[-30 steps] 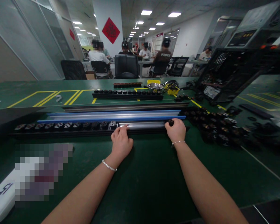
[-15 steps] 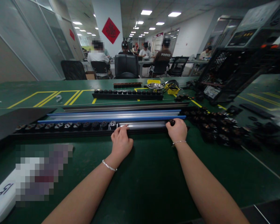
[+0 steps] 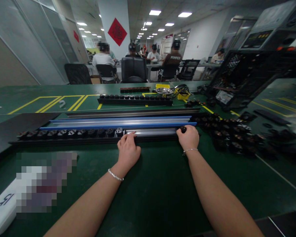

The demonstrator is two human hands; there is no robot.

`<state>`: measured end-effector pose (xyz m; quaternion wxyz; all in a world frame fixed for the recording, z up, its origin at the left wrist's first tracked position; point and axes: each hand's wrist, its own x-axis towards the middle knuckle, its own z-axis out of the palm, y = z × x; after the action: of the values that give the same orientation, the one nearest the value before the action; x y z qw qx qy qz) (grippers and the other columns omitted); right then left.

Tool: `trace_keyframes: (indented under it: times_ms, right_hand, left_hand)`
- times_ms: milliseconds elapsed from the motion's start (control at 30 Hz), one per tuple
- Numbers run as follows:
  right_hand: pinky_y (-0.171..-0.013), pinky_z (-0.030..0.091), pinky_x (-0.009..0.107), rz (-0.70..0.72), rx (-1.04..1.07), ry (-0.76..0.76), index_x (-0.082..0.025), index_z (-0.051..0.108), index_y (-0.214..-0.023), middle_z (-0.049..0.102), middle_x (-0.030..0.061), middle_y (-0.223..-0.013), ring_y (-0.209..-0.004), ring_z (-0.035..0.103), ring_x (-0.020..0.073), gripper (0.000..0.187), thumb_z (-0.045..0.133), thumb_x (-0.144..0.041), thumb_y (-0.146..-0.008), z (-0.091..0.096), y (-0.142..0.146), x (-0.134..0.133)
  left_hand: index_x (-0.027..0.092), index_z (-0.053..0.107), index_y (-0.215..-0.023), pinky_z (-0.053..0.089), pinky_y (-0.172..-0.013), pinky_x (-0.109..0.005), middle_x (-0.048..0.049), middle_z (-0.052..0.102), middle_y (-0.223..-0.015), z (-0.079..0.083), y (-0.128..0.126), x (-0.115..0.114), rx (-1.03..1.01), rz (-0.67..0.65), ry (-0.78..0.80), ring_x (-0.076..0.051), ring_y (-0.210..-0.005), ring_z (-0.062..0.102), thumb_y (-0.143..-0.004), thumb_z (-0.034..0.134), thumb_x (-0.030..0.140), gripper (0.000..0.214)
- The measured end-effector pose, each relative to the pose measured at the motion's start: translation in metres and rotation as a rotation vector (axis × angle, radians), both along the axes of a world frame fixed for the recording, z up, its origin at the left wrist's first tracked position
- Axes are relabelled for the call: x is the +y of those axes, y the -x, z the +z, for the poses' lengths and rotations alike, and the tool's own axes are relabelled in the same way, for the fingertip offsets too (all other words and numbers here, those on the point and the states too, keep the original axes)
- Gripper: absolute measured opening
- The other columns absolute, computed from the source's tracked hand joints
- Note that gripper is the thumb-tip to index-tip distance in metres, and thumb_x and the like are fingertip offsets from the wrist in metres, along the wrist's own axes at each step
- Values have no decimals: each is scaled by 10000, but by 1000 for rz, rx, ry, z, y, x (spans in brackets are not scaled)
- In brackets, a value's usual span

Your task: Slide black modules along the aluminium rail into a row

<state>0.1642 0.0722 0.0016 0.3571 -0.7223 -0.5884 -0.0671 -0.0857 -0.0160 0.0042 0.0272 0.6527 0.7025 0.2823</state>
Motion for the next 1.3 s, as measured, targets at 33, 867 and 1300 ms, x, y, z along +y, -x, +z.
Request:
trace_keyframes:
  times_ms: [33, 867, 1300]
  right_hand:
    - [-811, 405, 365, -1, -2, -6, -126, 654, -904, 636, 139, -929, -873, 549, 257, 321, 486, -346, -742, 0, 0, 0]
    - [-810, 401, 379, -44, -15, 37, -101, 661, -928, 640, 164, -952, -880, 548, 270, 344, 493, -338, -743, 1, -5, 0]
    - [-780, 396, 373, -47, -4, 30, -119, 653, -861, 636, 156, -925, -850, 539, 268, 298, 495, -339, -736, 3, -8, 0]
  left_hand:
    - [203, 492, -1195, 318, -1012, -474, -75, 523, -1345, 0, 0, 0, 1, -2, -1, -283, -1246, 386, -685, 475, 119, 517]
    - [175, 490, -1189, 321, -1002, -473, -82, 539, -1330, 1, 0, 0, -3, -1, -12, -281, -1224, 396, -680, 475, 108, 514]
    - [174, 482, -1198, 315, -1012, -478, -71, 531, -1337, 0, 0, 0, -15, -7, -2, -287, -1228, 386, -686, 476, 116, 516]
